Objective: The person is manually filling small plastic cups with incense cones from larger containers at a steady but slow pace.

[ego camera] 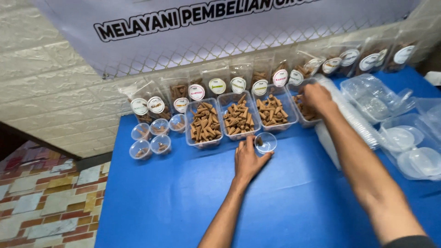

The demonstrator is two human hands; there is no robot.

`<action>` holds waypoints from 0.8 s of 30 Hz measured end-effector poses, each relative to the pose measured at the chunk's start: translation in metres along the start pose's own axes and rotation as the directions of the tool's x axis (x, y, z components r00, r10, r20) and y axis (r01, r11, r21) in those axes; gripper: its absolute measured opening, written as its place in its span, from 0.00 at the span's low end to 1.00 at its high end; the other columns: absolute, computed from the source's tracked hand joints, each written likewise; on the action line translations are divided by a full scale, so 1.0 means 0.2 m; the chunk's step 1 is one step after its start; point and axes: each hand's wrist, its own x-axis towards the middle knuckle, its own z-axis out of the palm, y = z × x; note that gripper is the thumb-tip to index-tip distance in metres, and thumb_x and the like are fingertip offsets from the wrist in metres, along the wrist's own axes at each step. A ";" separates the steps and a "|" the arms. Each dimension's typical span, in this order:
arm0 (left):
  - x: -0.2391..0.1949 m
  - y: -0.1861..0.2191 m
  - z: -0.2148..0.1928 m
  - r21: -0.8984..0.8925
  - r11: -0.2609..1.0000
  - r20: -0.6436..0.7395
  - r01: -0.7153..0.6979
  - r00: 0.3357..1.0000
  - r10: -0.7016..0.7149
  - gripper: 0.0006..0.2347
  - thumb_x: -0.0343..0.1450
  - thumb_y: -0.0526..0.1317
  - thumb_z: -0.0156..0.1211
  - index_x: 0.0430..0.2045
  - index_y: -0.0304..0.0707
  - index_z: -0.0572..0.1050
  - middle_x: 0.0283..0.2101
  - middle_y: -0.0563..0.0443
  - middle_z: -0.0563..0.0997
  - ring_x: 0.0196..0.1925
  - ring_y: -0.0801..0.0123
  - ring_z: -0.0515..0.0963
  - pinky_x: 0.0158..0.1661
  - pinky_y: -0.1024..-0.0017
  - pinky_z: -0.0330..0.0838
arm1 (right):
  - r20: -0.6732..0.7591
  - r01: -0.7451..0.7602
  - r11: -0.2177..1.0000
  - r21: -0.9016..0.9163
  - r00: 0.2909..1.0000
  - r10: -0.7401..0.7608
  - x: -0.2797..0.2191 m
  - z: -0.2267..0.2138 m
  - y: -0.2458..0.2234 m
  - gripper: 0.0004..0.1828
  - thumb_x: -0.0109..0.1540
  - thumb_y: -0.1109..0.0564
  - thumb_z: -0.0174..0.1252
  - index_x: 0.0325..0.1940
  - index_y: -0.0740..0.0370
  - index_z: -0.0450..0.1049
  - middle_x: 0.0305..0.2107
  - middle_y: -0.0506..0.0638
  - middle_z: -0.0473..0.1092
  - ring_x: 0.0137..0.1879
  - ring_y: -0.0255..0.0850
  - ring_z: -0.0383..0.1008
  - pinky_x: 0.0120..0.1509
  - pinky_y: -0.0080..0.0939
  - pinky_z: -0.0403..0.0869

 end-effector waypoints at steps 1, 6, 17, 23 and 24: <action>0.00 0.00 0.01 -0.006 1.000 -0.001 -0.007 1.000 0.007 0.27 0.59 0.52 0.72 0.48 0.47 0.66 0.44 0.43 0.84 0.55 0.50 0.77 0.54 0.55 0.70 | -0.006 -0.004 1.000 -0.004 1.000 0.004 -0.03 -0.03 -0.02 0.15 0.64 0.46 0.61 0.55 0.38 0.83 0.45 0.61 0.82 0.57 0.60 0.80 0.57 0.60 0.78; 0.01 0.00 0.01 0.000 1.000 0.008 0.013 1.000 -0.013 0.28 0.59 0.53 0.72 0.49 0.48 0.66 0.44 0.45 0.84 0.55 0.51 0.77 0.54 0.56 0.70 | 0.036 0.014 0.989 -0.148 0.999 -0.009 0.05 0.05 -0.03 0.17 0.56 0.53 0.67 0.49 0.52 0.86 0.43 0.61 0.82 0.54 0.58 0.82 0.53 0.62 0.80; 0.00 0.01 0.00 0.008 1.000 0.010 0.021 1.000 -0.022 0.27 0.59 0.52 0.72 0.48 0.47 0.66 0.44 0.44 0.84 0.55 0.51 0.77 0.53 0.55 0.69 | -0.007 0.159 0.977 -0.140 0.987 -0.162 0.01 0.06 0.01 0.18 0.67 0.51 0.58 0.59 0.58 0.79 0.49 0.63 0.79 0.57 0.61 0.79 0.59 0.59 0.79; 0.00 0.01 0.01 -0.005 1.000 -0.008 0.009 1.000 -0.009 0.27 0.59 0.52 0.72 0.48 0.47 0.66 0.44 0.43 0.84 0.54 0.50 0.77 0.53 0.55 0.69 | -0.235 0.124 0.991 -0.050 0.963 -0.132 -0.36 -0.34 -0.21 0.15 0.69 0.48 0.54 0.51 0.55 0.81 0.42 0.63 0.79 0.53 0.61 0.80 0.54 0.63 0.78; 0.00 0.00 0.01 -0.008 1.000 -0.011 0.002 1.000 -0.002 0.27 0.59 0.52 0.72 0.48 0.47 0.66 0.44 0.44 0.84 0.55 0.50 0.77 0.53 0.54 0.69 | -0.403 0.212 0.976 0.055 0.899 -0.172 -0.49 -0.47 -0.29 0.12 0.69 0.52 0.55 0.49 0.59 0.81 0.42 0.65 0.77 0.52 0.63 0.78 0.54 0.65 0.77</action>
